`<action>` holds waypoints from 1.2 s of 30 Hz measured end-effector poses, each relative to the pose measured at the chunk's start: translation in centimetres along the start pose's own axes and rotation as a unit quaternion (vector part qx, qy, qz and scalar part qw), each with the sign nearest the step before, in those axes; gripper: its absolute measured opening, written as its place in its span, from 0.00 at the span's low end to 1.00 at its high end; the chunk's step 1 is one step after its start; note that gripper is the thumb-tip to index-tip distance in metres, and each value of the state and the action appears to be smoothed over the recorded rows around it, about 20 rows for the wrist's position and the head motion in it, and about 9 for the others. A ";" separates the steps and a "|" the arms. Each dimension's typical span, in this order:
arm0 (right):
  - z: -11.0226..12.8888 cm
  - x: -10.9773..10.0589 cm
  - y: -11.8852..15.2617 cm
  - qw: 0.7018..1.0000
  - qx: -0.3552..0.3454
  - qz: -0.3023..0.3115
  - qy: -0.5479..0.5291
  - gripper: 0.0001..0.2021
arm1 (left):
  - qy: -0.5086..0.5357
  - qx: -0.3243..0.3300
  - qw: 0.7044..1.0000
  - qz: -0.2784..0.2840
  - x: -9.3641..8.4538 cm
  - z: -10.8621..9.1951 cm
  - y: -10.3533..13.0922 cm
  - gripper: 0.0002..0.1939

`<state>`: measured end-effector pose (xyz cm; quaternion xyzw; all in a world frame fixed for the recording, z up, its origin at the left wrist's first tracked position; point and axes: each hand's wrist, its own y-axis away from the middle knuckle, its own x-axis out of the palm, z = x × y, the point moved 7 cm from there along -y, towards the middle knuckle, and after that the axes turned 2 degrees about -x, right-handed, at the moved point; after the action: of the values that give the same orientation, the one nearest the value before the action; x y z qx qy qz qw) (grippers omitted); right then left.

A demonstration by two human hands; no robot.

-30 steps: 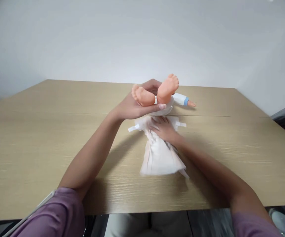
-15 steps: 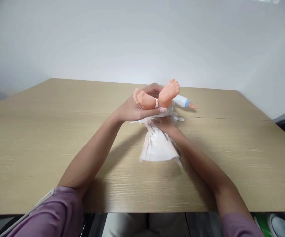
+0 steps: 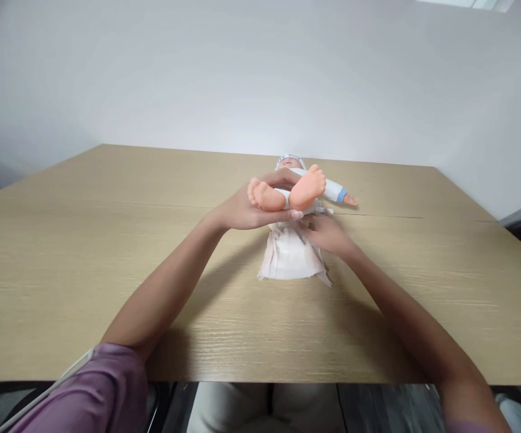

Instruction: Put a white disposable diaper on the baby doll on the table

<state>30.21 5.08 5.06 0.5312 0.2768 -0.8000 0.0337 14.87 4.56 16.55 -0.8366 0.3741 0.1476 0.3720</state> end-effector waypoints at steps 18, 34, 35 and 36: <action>-1.3 -2.2 9.8 0.982 -0.180 0.057 -0.006 0.22 | -0.092 -0.071 0.985 0.129 2.4 4.7 12.1 0.24; -2.0 -2.2 10.5 0.976 -0.155 0.085 -0.124 0.26 | -0.152 -0.086 0.962 0.210 3.6 5.5 14.4 0.27; -2.0 -2.4 10.3 0.975 -0.148 0.089 -0.138 0.26 | -0.153 -0.093 0.961 0.213 3.6 5.4 14.3 0.27; -1.9 -2.6 10.2 0.975 -0.138 0.096 -0.146 0.27 | -0.156 -0.102 0.960 0.209 3.6 5.3 14.2 0.26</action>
<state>36.49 -3.25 2.63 0.4230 0.3246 -0.8160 0.2234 7.03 0.31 3.80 -0.7400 0.4608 0.3878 0.2994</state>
